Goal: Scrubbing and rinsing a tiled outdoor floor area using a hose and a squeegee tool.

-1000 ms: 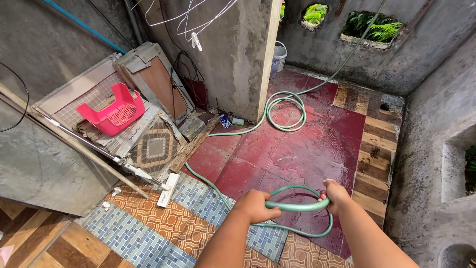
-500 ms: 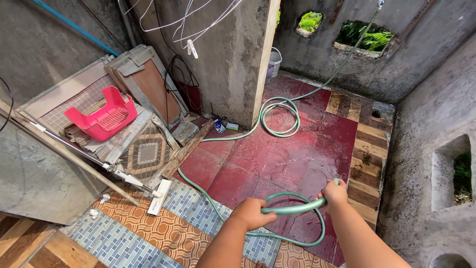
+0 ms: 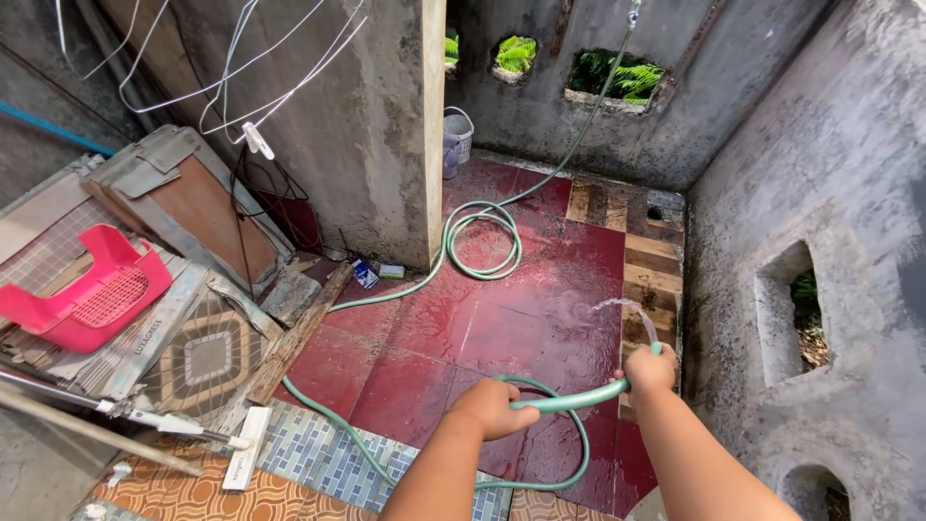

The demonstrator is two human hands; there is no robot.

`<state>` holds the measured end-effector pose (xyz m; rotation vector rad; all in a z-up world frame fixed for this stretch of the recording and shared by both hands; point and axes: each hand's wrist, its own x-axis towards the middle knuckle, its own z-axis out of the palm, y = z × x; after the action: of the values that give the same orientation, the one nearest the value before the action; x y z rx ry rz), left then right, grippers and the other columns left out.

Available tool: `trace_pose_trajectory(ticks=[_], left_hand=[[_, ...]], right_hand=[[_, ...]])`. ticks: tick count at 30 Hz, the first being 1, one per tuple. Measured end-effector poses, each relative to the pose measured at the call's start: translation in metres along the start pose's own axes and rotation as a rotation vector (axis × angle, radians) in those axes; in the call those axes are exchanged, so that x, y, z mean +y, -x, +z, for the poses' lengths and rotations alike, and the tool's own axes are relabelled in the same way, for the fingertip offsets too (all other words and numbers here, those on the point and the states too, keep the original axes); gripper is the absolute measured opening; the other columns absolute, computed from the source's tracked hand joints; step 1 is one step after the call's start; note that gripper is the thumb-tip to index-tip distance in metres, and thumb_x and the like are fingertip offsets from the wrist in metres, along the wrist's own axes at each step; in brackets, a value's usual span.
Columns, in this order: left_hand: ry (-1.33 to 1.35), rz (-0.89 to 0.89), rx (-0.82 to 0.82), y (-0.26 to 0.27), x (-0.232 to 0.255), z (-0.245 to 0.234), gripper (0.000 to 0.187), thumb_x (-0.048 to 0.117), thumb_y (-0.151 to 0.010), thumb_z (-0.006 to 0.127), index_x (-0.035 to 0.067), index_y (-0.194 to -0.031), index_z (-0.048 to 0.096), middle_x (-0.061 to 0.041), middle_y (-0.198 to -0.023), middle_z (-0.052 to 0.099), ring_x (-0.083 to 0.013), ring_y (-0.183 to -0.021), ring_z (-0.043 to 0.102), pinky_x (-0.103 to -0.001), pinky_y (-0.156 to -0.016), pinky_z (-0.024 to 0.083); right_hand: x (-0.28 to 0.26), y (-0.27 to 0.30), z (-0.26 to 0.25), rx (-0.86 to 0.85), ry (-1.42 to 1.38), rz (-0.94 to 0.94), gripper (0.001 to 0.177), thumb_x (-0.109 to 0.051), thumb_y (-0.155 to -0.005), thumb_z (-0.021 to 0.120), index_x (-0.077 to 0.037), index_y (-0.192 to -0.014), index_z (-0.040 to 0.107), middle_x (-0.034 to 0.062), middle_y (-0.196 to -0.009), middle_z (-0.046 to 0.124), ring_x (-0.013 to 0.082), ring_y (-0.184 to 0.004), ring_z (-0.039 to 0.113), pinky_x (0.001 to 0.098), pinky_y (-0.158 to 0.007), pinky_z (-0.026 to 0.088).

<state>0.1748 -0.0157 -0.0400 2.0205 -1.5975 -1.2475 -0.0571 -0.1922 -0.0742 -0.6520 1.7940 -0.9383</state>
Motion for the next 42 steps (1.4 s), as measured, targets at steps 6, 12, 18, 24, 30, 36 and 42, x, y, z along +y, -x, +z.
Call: trace_pose_trajectory(ticks=[6, 12, 18, 24, 30, 36, 42], left_hand=[[-0.010, 0.037, -0.052, -0.023, 0.021, -0.022, 0.049, 0.051, -0.075, 0.064, 0.017, -0.109, 0.077, -0.015, -0.100, 0.077, -0.0314, -0.095, 0.073, -0.043, -0.089, 0.056], [-0.105, 0.205, -0.086, -0.048, 0.004, -0.042, 0.050, 0.051, -0.078, 0.064, 0.015, -0.110, 0.076, -0.019, -0.101, 0.074, -0.0354, -0.098, 0.071, -0.045, -0.090, 0.055], [-0.160, 0.215, -0.164, -0.051, -0.014, -0.092, 0.048, 0.046, -0.079, 0.059, 0.011, -0.107, 0.077, -0.020, -0.099, 0.074, -0.0367, -0.095, 0.072, -0.045, -0.088, 0.055], [-0.146, 0.282, -0.221, -0.049, -0.037, -0.110, 0.044, 0.039, -0.079, 0.058, 0.012, -0.108, 0.077, -0.020, -0.098, 0.074, -0.0360, -0.095, 0.071, -0.045, -0.088, 0.055], [-0.055, 0.362, -0.190, -0.048, -0.051, -0.102, 0.037, 0.029, -0.078, 0.057, 0.011, -0.104, 0.078, -0.021, -0.094, 0.073, -0.0372, -0.091, 0.071, -0.046, -0.085, 0.055], [-0.056, 0.377, -0.205, -0.048, -0.046, -0.099, 0.027, 0.028, -0.078, 0.057, 0.008, -0.086, 0.075, -0.020, -0.083, 0.071, -0.0368, -0.080, 0.070, -0.048, -0.075, 0.054], [-0.183, 0.363, -0.245, -0.047, -0.034, -0.084, 0.025, 0.027, -0.076, 0.057, 0.012, -0.085, 0.075, -0.017, -0.086, 0.073, -0.0355, -0.084, 0.069, -0.049, -0.077, 0.053]], right_hand=[[-0.023, -0.002, 0.000, 0.064, -0.025, 0.000, 0.036, -0.018, -0.105, 0.044, -0.019, -0.140, 0.037, 0.0155, -0.106, 0.057, 0.0246, -0.057, 0.057, 0.0429, -0.052, 0.054], [-0.019, -0.007, 0.015, 0.067, -0.090, -0.056, 0.041, -0.018, -0.104, 0.045, -0.015, -0.144, 0.034, 0.0138, -0.106, 0.055, 0.0241, -0.054, 0.056, 0.0437, -0.053, 0.054], [-0.023, 0.027, 0.047, 0.048, -0.130, 0.010, 0.046, -0.018, -0.104, 0.042, -0.019, -0.148, 0.029, 0.0167, -0.092, 0.054, 0.0236, -0.053, 0.053, 0.0471, -0.053, 0.056], [-0.022, 0.058, 0.070, 0.072, -0.071, -0.021, 0.041, -0.020, -0.105, 0.044, -0.017, -0.145, 0.033, 0.0153, -0.088, 0.056, 0.0247, -0.051, 0.054, 0.0498, -0.050, 0.055], [-0.008, 0.075, 0.066, 0.086, -0.055, 0.003, 0.045, -0.020, -0.103, 0.047, -0.021, -0.147, 0.032, 0.0125, -0.083, 0.055, 0.0246, -0.050, 0.054, 0.0481, -0.048, 0.055], [0.028, 0.075, 0.046, 0.122, -0.091, 0.067, 0.044, -0.020, -0.103, 0.046, -0.020, -0.146, 0.036, 0.0116, -0.081, 0.052, 0.0225, -0.050, 0.050, 0.0472, -0.048, 0.054], [0.048, 0.084, 0.021, 0.214, -0.129, 0.137, 0.041, -0.018, -0.104, 0.046, -0.019, -0.144, 0.038, 0.0103, -0.084, 0.053, 0.0218, -0.051, 0.051, 0.0470, -0.050, 0.055]])
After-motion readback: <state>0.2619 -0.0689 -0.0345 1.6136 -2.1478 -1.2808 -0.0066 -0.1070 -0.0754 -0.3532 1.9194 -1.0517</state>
